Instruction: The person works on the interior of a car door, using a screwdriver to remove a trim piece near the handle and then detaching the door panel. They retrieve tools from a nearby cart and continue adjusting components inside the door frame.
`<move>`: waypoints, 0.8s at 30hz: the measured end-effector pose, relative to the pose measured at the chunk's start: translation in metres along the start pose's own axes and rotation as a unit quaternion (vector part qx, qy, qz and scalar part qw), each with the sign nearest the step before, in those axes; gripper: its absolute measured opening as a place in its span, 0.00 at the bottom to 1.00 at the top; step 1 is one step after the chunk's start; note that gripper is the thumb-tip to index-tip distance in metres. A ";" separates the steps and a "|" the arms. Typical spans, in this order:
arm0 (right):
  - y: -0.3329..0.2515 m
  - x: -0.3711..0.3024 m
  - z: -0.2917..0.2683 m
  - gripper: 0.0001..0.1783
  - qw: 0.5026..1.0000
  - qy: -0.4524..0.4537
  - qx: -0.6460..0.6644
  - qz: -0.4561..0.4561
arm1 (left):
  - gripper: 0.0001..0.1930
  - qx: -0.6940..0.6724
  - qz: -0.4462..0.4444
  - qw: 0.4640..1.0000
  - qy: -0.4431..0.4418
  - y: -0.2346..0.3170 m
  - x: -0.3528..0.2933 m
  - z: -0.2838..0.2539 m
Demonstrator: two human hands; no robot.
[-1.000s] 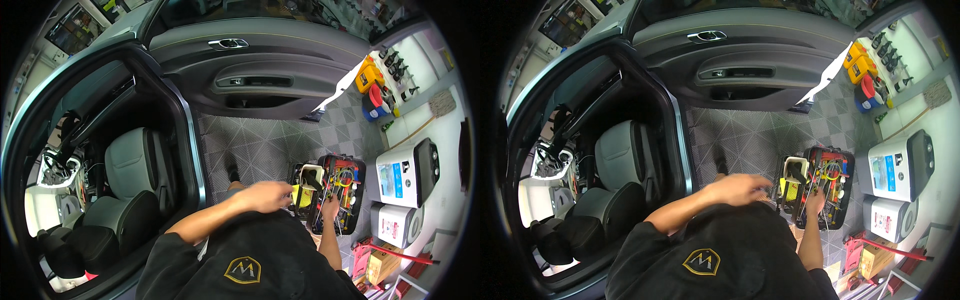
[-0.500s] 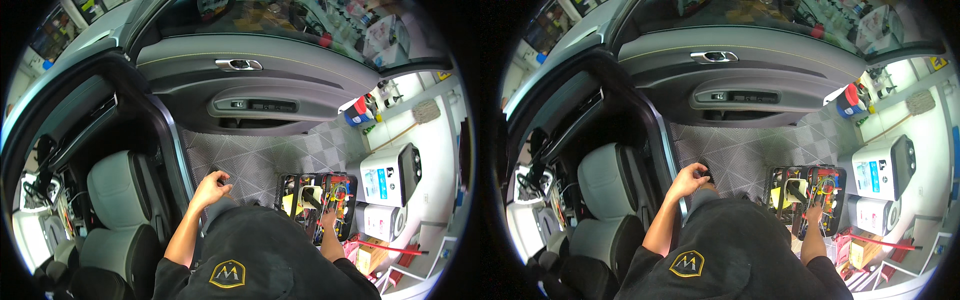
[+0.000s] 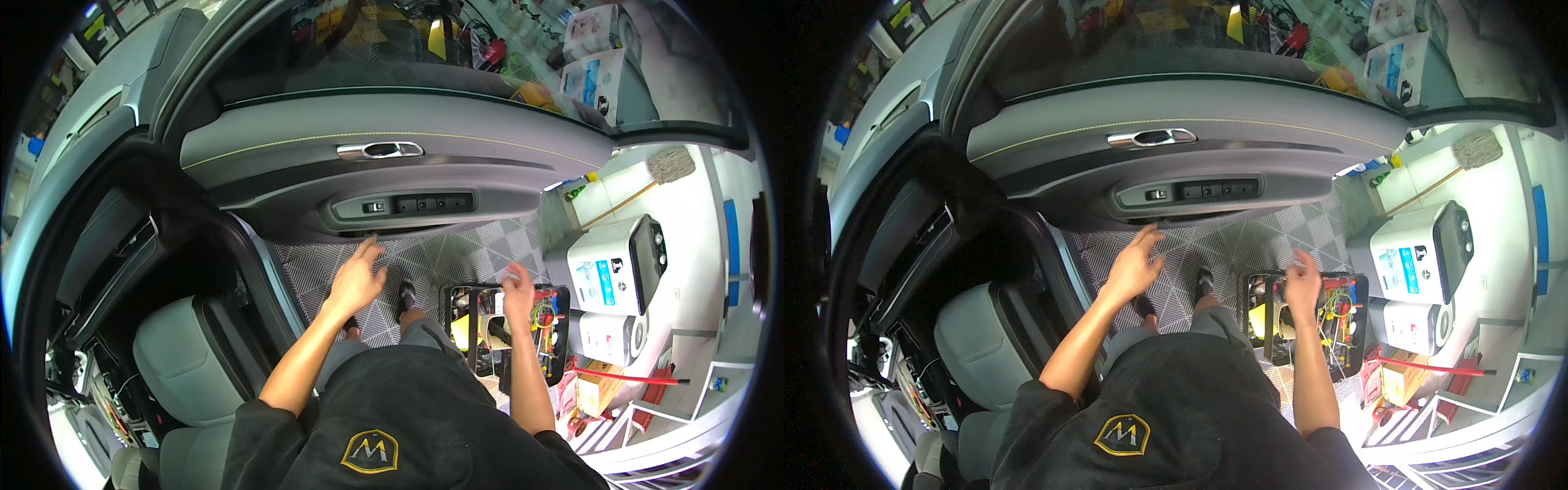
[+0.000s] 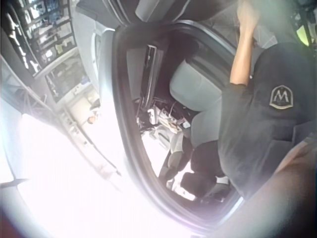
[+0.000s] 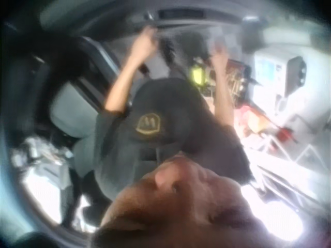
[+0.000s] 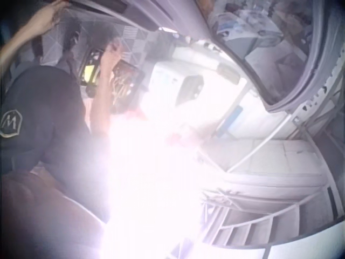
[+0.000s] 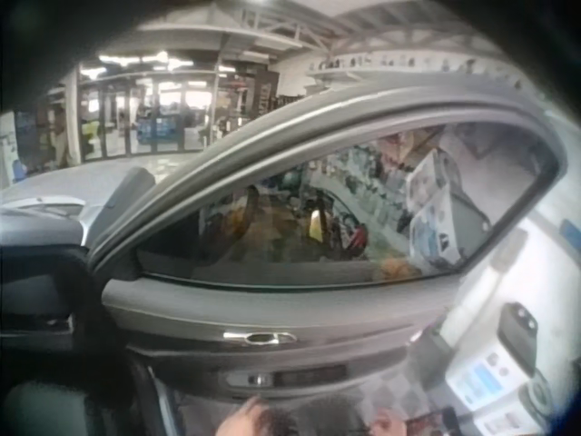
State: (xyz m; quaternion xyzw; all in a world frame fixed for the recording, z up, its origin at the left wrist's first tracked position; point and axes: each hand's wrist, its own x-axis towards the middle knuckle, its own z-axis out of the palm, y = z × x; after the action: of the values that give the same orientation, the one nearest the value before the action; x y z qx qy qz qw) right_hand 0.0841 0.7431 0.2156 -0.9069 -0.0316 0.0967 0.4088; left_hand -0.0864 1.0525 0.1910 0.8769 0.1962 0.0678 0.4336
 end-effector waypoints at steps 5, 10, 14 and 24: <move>-0.075 0.022 0.061 0.20 0.976 -0.139 0.033 -0.165 | 0.36 0.157 -0.010 0.986 0.059 0.010 0.068 0.028; -0.072 0.056 0.072 0.19 0.958 -0.207 0.021 -0.199 | 0.45 0.177 -0.037 0.982 0.060 -0.002 0.058 0.049; -0.041 0.070 0.057 0.19 0.961 -0.224 -0.004 -0.164 | 0.46 0.161 -0.054 0.985 0.023 -0.010 0.066 0.035; 0.016 0.026 0.032 0.19 0.981 -0.171 0.023 -0.084 | 0.50 0.082 0.006 0.996 0.048 -0.028 0.079 0.017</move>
State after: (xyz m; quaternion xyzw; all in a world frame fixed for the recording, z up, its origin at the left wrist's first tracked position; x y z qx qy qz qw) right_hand 0.1023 0.7593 0.1787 -0.8613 -0.1752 0.2166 0.4250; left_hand -0.0177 1.0870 0.1545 0.9063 0.2159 0.0960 0.3504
